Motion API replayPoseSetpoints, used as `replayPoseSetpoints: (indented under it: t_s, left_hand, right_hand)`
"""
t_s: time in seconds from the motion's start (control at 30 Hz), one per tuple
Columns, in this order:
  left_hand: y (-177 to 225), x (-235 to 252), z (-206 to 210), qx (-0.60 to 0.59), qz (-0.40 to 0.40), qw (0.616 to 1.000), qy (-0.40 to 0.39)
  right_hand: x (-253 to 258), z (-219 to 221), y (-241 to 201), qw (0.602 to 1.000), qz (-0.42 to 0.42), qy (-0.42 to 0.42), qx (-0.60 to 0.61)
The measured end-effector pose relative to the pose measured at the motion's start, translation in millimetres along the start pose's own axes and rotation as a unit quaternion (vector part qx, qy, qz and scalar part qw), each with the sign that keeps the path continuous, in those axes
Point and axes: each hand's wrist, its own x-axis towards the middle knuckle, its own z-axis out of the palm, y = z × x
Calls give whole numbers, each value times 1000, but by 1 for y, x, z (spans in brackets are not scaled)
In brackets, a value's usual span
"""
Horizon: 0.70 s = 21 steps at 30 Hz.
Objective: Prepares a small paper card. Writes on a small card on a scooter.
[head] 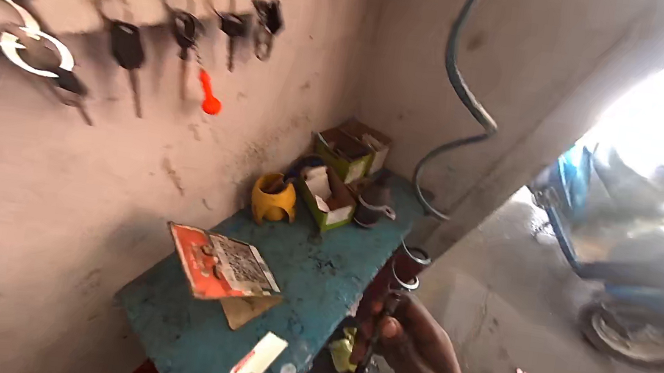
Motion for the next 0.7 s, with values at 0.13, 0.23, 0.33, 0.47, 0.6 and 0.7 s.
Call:
replayPoseSetpoints:
  t_s: [0.13,0.23,0.33,0.47,0.6,0.7]
  left_hand:
    - [20,-4,46,-96,-161,982,-2]
    - [24,-19,79,-118,-222,968,-20]
    - [18,-43,119,-125,-248,960,-36]
    - [2,-86,200,-79,-238,965,-78]
    - [-18,-128,293,-39,-257,957,-132]
    - [-33,-158,350,-10,-266,949,-170]
  right_hand:
    - [-34,-1,-12,999,34,37,-3]
    - [-52,-26,-20,996,13,48,-74]
    - [-74,-64,-25,992,45,40,-114]
    - [-96,-129,-40,978,186,14,-96]
    - [-117,-215,-53,982,182,48,-29]
    - [-134,-274,-71,973,158,161,-42]
